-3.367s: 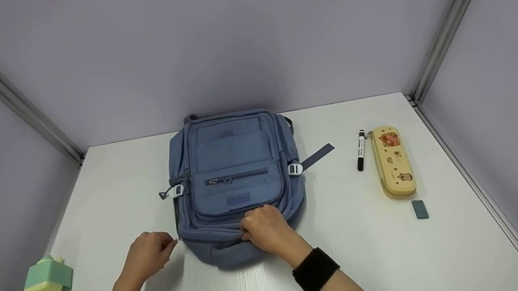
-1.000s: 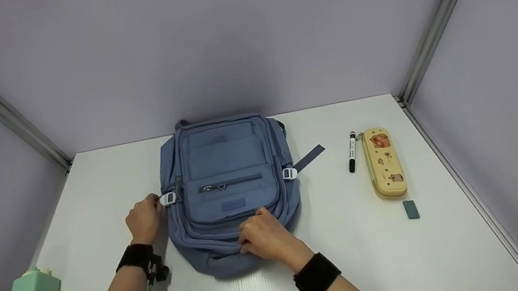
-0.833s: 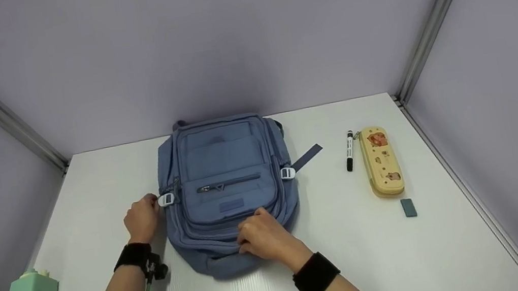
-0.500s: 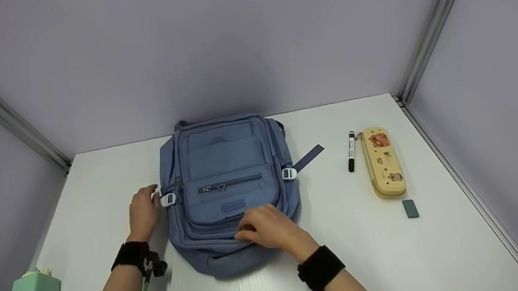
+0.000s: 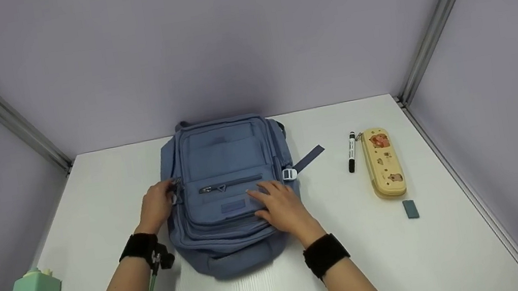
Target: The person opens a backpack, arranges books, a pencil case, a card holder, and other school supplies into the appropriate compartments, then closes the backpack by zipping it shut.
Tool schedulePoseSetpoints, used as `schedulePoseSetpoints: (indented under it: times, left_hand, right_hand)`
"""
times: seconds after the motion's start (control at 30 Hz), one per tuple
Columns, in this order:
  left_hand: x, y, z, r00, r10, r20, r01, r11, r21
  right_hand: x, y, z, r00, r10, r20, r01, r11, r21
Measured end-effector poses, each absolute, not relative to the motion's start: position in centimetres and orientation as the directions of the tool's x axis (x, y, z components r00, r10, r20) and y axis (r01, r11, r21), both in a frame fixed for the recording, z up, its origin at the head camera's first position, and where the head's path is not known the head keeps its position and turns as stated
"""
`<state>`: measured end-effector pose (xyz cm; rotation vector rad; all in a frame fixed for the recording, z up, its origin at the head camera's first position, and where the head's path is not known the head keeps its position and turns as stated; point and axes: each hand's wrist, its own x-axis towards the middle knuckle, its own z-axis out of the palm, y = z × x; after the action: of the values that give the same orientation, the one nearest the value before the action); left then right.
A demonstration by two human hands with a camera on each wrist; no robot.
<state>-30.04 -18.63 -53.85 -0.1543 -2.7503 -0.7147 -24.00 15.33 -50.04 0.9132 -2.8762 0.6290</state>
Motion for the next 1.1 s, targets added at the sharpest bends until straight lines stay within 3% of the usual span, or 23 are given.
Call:
schedulePoseSetpoints:
  times: [0.27, 0.8, 1.1]
  left_hand:
    - [-30.2, -17.8, -53.4, -0.968, -0.04, 0.248, 0.053, 0.932, 0.358]
    - [-29.6, -16.9, -53.3, -0.932, 0.103, 0.347, 0.169, 0.972, 0.165]
    - [-28.7, -16.5, -52.4, -0.96, 0.104, 0.261, 0.174, 0.949, 0.262]
  right_hand:
    - [-24.2, 15.0, -51.3, -0.823, -0.566, 0.047, -0.546, 0.765, -0.343]
    - [-24.8, 14.8, -52.5, -0.761, -0.645, 0.075, -0.64, 0.727, -0.249]
    - [-24.9, 14.8, -52.4, -0.776, -0.627, 0.059, -0.616, 0.736, -0.279]
